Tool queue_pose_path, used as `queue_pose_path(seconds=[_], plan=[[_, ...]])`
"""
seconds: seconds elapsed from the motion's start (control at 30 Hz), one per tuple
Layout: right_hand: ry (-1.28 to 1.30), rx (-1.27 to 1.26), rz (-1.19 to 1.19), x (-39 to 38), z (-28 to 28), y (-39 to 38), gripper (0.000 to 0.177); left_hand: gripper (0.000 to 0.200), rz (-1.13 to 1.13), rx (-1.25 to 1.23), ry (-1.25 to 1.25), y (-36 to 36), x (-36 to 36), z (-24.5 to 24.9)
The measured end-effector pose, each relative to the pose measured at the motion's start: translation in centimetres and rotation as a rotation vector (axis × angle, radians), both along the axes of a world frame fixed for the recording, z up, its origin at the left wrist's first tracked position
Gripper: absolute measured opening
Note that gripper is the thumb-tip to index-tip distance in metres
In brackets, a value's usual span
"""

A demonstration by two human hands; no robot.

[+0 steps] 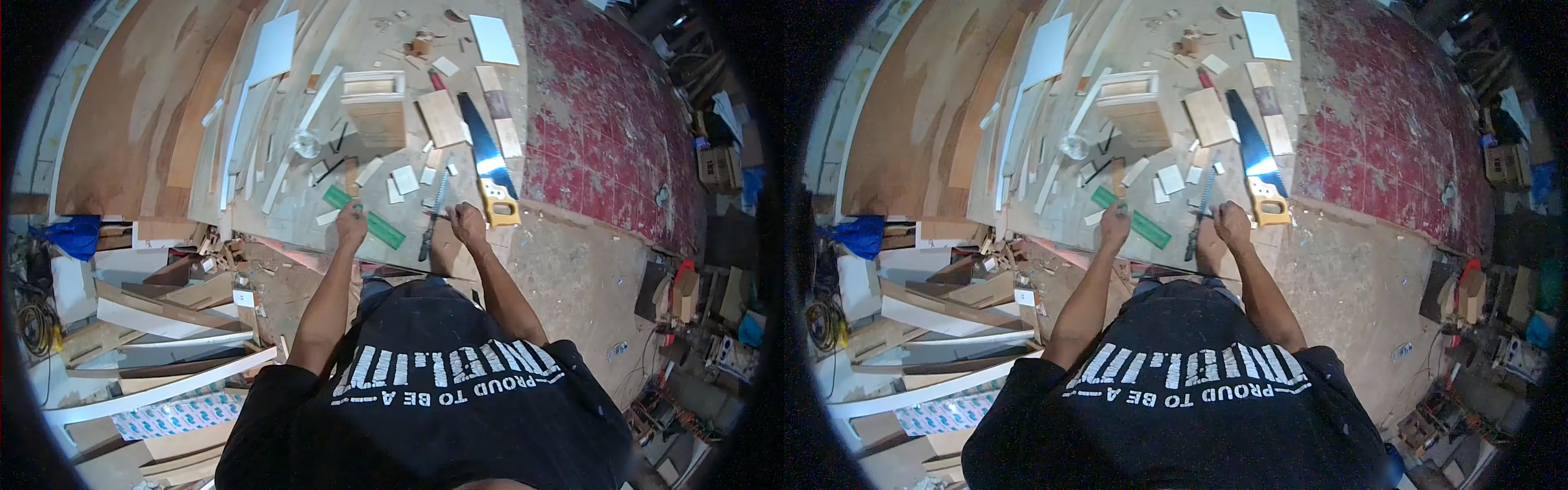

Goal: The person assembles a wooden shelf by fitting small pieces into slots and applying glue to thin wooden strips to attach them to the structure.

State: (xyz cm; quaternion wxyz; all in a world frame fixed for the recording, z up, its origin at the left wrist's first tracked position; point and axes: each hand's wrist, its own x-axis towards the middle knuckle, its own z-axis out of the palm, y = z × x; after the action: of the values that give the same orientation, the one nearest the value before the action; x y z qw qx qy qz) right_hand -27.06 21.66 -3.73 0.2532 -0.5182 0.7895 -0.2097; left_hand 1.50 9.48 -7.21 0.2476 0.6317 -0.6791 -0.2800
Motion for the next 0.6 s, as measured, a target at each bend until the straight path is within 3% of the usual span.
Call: queue_pose_path(seconds=[0.07,0.2,0.3,0.4,0.47,0.53,0.6], plan=[[-0.005,-0.196,0.021,1.4,-2.8,0.9,0.037,0.028,-0.028,0.071,0.031,-0.9,1.0,0.0],[-0.032,-0.287,-0.008,4.1,-3.8,4.8,0.035,0.023,-0.113,0.172,0.091,-2.8,3.0,0.2],[-0.083,-0.256,-0.163,6.0,-3.1,8.6,0.037,0.024,-0.214,0.157,0.066,-4.1,4.5,0.3],[-0.058,-0.041,-0.242,8.2,-1.8,11.1,0.038,0.025,-0.354,0.138,0.045,-4.9,5.4,0.7],[0.136,0.092,-0.359,10.0,-1.6,11.2,0.042,0.025,-0.436,0.128,0.054,-5.4,5.8,1.2],[0.137,0.114,-0.372,11.6,-0.4,10.5,0.044,0.026,-0.789,-0.104,-0.176,-5.2,5.5,1.7],[0.141,0.143,-0.368,12.3,0.0,9.1,0.046,0.024,-0.849,-0.143,-0.227,-4.8,5.4,1.8]])
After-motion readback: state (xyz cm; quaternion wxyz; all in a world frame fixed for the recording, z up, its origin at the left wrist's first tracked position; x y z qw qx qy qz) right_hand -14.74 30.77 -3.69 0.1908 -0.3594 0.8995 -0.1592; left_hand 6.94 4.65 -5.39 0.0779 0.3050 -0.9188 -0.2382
